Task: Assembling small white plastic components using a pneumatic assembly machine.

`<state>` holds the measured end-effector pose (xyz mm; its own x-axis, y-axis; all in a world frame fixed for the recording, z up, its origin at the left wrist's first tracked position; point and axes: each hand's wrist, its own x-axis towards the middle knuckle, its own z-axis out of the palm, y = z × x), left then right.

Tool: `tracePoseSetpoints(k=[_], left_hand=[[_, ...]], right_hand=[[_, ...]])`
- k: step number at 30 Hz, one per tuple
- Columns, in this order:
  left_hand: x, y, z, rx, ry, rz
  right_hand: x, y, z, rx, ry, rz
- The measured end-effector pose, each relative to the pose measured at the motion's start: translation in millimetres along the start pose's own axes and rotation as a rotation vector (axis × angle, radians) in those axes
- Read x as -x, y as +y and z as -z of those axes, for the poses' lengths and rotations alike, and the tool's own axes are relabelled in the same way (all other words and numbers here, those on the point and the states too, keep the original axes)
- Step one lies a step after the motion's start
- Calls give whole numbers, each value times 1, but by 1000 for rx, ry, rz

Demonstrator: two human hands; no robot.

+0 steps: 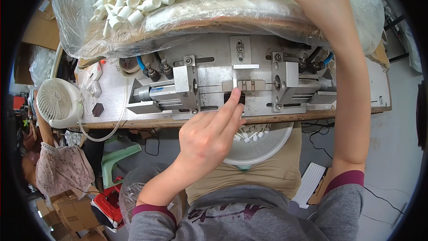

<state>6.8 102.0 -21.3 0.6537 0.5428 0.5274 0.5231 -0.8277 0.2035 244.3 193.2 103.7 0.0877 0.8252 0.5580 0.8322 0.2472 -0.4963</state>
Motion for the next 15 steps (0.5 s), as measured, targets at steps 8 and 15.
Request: tracePoseSetpoints(k=[8, 15], left_hand=[[-1, -1, 3, -16, -77, 106], [-18, -6, 24, 24, -159, 51]], right_hand=[[42, -45, 0, -245, 57, -100], [124, -14, -2, -531, 3, 117]])
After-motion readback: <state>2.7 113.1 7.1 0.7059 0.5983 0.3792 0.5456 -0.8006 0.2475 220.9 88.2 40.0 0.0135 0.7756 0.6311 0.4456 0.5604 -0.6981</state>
